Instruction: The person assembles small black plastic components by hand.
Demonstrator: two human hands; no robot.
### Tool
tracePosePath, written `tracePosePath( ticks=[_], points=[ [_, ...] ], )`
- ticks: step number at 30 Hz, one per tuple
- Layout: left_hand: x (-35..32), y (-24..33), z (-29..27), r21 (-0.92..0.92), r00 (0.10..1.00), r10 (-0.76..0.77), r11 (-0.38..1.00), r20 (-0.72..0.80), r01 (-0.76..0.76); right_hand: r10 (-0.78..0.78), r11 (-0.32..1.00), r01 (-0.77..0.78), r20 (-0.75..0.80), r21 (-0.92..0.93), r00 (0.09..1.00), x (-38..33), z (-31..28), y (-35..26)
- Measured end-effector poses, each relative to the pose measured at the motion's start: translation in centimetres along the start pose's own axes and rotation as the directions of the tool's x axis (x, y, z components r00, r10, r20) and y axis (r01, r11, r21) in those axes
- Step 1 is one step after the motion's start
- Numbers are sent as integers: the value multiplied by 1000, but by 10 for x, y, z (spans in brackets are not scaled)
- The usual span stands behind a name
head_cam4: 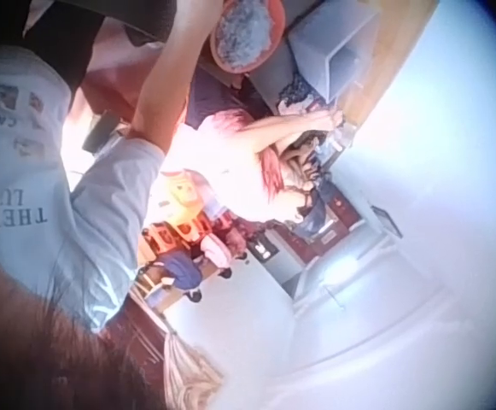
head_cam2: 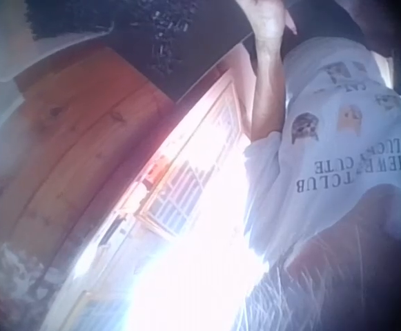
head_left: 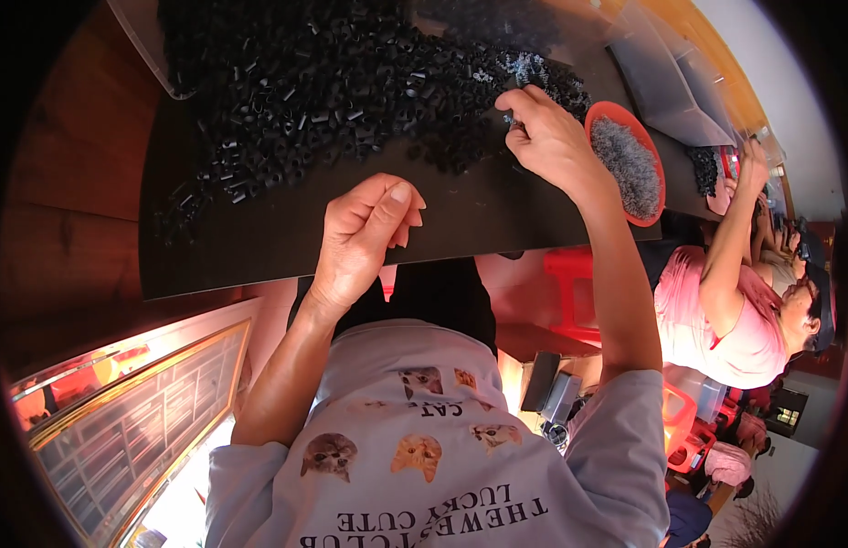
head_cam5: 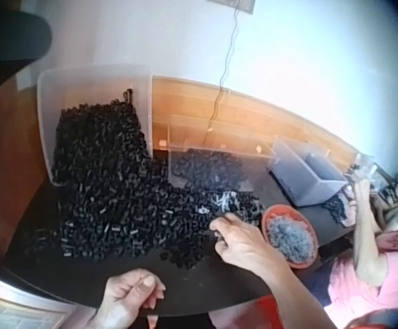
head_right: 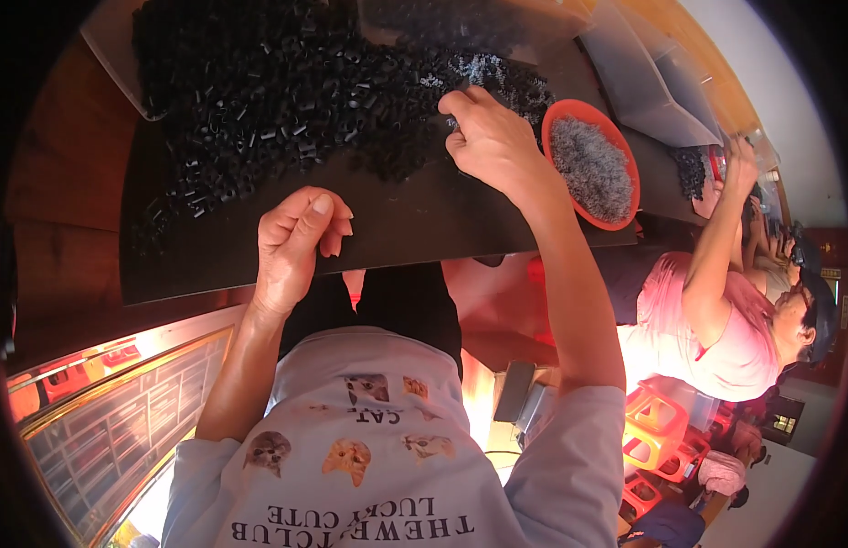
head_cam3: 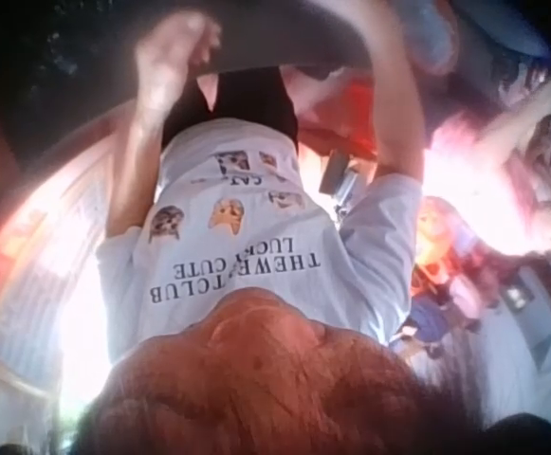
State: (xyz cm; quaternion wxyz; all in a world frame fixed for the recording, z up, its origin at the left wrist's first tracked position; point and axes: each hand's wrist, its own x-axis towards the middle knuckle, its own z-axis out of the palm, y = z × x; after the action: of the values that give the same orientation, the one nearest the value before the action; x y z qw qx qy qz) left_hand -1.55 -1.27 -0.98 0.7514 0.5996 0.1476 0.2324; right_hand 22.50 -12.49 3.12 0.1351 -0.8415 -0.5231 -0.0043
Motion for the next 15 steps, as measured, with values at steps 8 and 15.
tracePosePath(
  ticks=[8, 15],
  points=[
    [2, 0, -2, 18, 1000, -24, 1000, 16, 24, 9, 988, -5, -26, 156, 1000, -17, -2, 3],
    [18, 20, 27, 324, 988, 4, 944, 155, -55, -69, 963, 91, -94, 253, 993, -28, -11, -8]
  ],
)
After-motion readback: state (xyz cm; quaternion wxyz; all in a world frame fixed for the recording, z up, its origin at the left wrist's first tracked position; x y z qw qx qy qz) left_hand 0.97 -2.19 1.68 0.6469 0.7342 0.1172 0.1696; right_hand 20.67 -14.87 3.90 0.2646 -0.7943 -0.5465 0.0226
